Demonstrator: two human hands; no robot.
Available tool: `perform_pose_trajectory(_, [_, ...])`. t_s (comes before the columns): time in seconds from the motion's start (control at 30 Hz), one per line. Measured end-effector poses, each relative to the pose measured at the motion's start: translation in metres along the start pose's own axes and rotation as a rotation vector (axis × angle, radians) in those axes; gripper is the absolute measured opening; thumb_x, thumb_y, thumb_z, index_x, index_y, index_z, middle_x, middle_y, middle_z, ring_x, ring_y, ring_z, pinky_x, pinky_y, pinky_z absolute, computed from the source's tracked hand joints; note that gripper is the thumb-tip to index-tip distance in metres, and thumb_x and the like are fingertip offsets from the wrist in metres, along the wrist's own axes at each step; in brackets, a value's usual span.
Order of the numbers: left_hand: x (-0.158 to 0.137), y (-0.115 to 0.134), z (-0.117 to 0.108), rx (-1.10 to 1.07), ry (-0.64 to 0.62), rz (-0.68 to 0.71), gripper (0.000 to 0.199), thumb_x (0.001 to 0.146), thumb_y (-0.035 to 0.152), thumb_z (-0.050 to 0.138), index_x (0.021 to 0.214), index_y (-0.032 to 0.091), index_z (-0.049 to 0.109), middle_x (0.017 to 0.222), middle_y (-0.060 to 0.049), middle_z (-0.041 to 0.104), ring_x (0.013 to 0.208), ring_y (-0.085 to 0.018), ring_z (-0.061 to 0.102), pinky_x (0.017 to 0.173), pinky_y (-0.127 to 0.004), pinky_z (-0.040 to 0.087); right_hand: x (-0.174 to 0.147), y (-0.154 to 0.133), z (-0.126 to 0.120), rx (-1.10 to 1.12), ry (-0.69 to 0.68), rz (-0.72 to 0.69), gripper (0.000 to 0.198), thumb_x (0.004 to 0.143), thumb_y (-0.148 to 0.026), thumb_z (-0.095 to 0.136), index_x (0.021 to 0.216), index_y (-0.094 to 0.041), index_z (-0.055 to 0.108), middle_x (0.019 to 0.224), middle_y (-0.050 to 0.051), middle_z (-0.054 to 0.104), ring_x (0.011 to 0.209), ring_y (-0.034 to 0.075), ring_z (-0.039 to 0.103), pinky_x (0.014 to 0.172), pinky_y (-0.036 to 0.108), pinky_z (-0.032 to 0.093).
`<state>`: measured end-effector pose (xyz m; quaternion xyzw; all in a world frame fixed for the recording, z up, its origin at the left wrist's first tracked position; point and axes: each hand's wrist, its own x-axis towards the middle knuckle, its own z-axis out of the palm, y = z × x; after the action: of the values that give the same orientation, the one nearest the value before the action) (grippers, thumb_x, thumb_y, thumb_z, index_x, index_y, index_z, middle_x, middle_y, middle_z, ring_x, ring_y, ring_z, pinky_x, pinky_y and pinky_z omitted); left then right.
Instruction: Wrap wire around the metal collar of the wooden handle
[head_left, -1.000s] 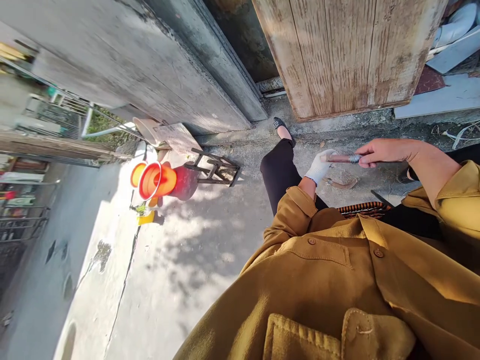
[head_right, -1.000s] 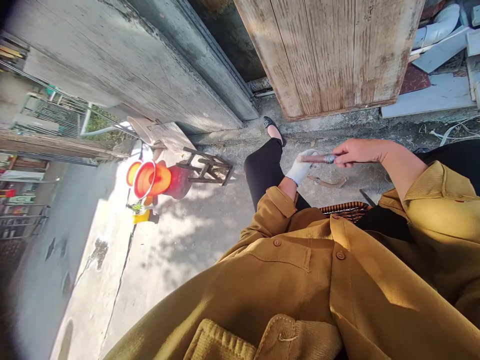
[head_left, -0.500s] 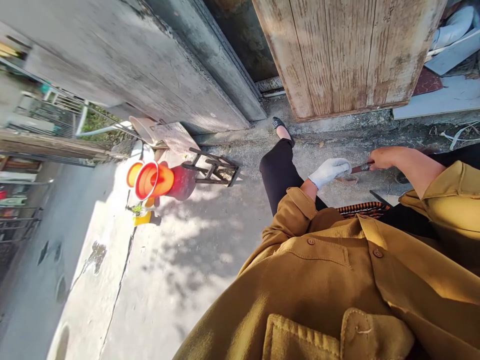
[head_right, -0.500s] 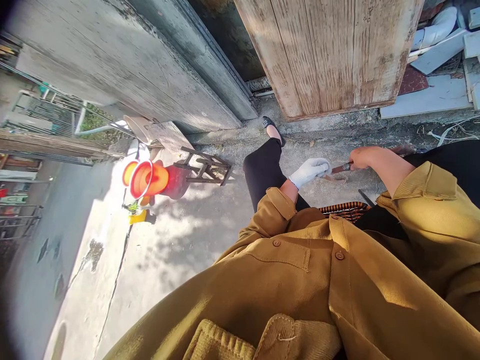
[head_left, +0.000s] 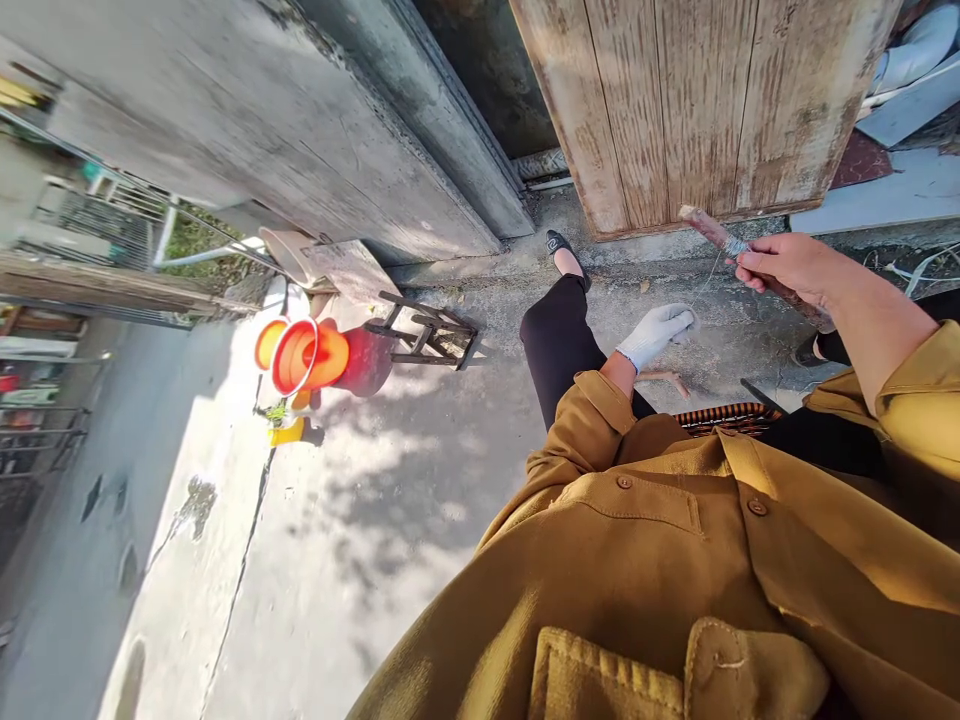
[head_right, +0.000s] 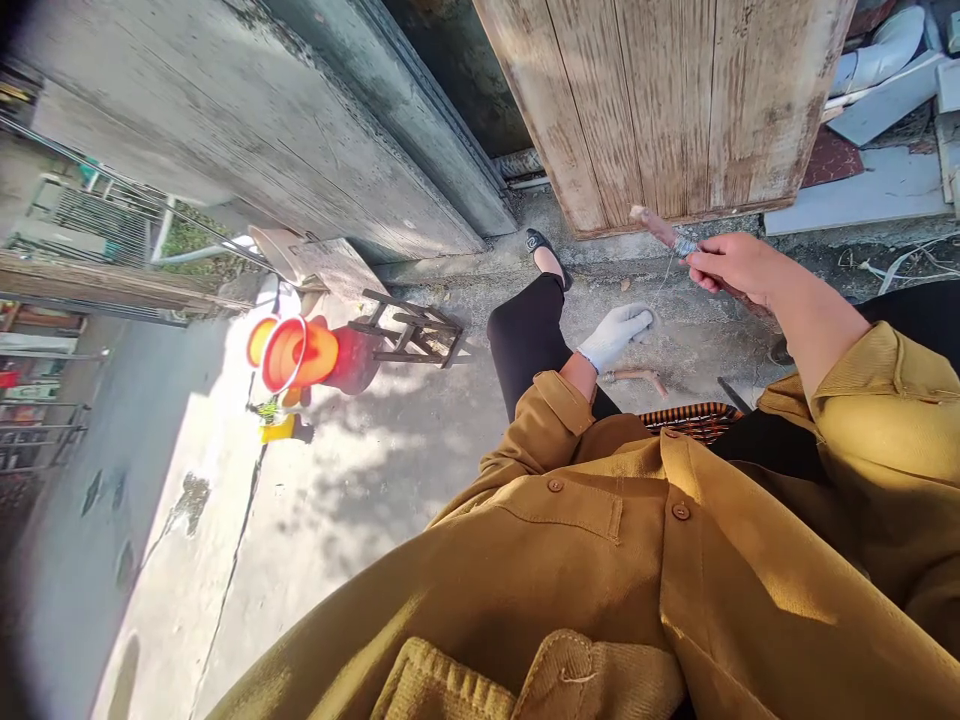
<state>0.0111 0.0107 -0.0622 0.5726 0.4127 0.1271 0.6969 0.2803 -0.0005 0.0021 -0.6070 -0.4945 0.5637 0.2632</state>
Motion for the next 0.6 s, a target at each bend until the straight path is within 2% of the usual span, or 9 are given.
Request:
perform_pose_trajectory(0.07, [-0.002,0.001,0.005,-0.037,-0.084,0.026,0.043,0.102,0.055,0.077,0.087,0.016,0.068,0.068,0.005,0.054,0.059,-0.008,0.043,0.064,-0.024,0.039,0.005,0.001,-0.002,-0.162,0.117,0.101,0.026,0.115,-0.04,0.059,0.098,-0.02,0.061,0.089,0.006,0.067,0.076,0.015,0.053,0.075,0.028,0.049])
perform_pose_trajectory(0.13, [-0.004,0.003,0.008,-0.052,-0.133,0.056,0.048,0.097,0.06,0.081,0.086,0.016,0.068,0.071,0.003,0.058,0.06,-0.008,0.045,0.062,-0.024,0.037,0.011,0.004,-0.002,-0.447,0.138,0.19,0.029,0.115,-0.043,0.057,0.097,-0.021,0.062,0.095,0.011,0.072,0.085,0.019,0.061,0.083,0.032,0.05])
perform_pose_trajectory(0.2, [-0.007,0.004,0.008,-0.043,-0.152,0.067,0.052,0.092,0.065,0.082,0.086,0.016,0.068,0.075,0.002,0.061,0.062,-0.008,0.048,0.062,-0.024,0.036,0.014,0.007,0.001,-0.711,0.083,0.244,0.031,0.113,-0.048,0.058,0.098,-0.022,0.065,0.104,0.016,0.076,0.101,0.028,0.067,0.092,0.037,0.05])
perform_pose_trajectory(0.27, [-0.01,0.006,0.006,-0.02,-0.164,0.083,0.054,0.089,0.068,0.082,0.087,0.016,0.069,0.08,0.0,0.064,0.066,-0.009,0.05,0.065,-0.024,0.039,0.016,0.012,0.007,-0.88,-0.021,0.269,0.028,0.108,-0.048,0.063,0.098,-0.022,0.067,0.109,0.018,0.076,0.112,0.034,0.068,0.096,0.041,0.048])
perform_pose_trajectory(0.33, [-0.012,0.006,0.004,0.004,-0.171,0.106,0.054,0.088,0.068,0.081,0.088,0.016,0.07,0.084,-0.001,0.066,0.07,-0.01,0.052,0.069,-0.025,0.041,0.015,0.017,0.015,-0.904,-0.171,0.283,0.023,0.101,-0.044,0.072,0.093,-0.022,0.068,0.101,0.018,0.076,0.107,0.035,0.07,0.094,0.043,0.047])
perform_pose_trajectory(0.43, [-0.011,0.006,0.0,0.032,-0.125,0.096,0.05,0.088,0.064,0.08,0.088,0.016,0.07,0.086,-0.001,0.068,0.073,-0.01,0.052,0.072,-0.026,0.043,0.008,0.023,0.028,-0.854,-0.46,0.276,0.024,0.093,-0.04,0.08,0.082,-0.022,0.07,0.079,0.012,0.072,0.084,0.028,0.067,0.082,0.041,0.047])
perform_pose_trajectory(0.53, [-0.005,0.004,-0.004,0.056,-0.009,0.049,0.044,0.093,0.06,0.077,0.09,0.016,0.068,0.09,-0.001,0.07,0.076,-0.01,0.054,0.076,-0.026,0.045,-0.002,0.021,0.03,-0.752,-0.705,0.225,0.03,0.091,-0.049,0.081,0.08,-0.022,0.072,0.073,0.006,0.069,0.073,0.022,0.06,0.074,0.037,0.046])
perform_pose_trajectory(0.6, [0.0,0.002,-0.006,0.083,0.07,0.036,0.04,0.097,0.056,0.075,0.09,0.017,0.067,0.09,0.0,0.07,0.077,-0.011,0.055,0.078,-0.026,0.046,-0.007,0.015,0.022,-0.609,-0.792,0.128,0.037,0.091,-0.059,0.081,0.085,-0.023,0.075,0.077,0.004,0.069,0.074,0.02,0.059,0.076,0.035,0.047])
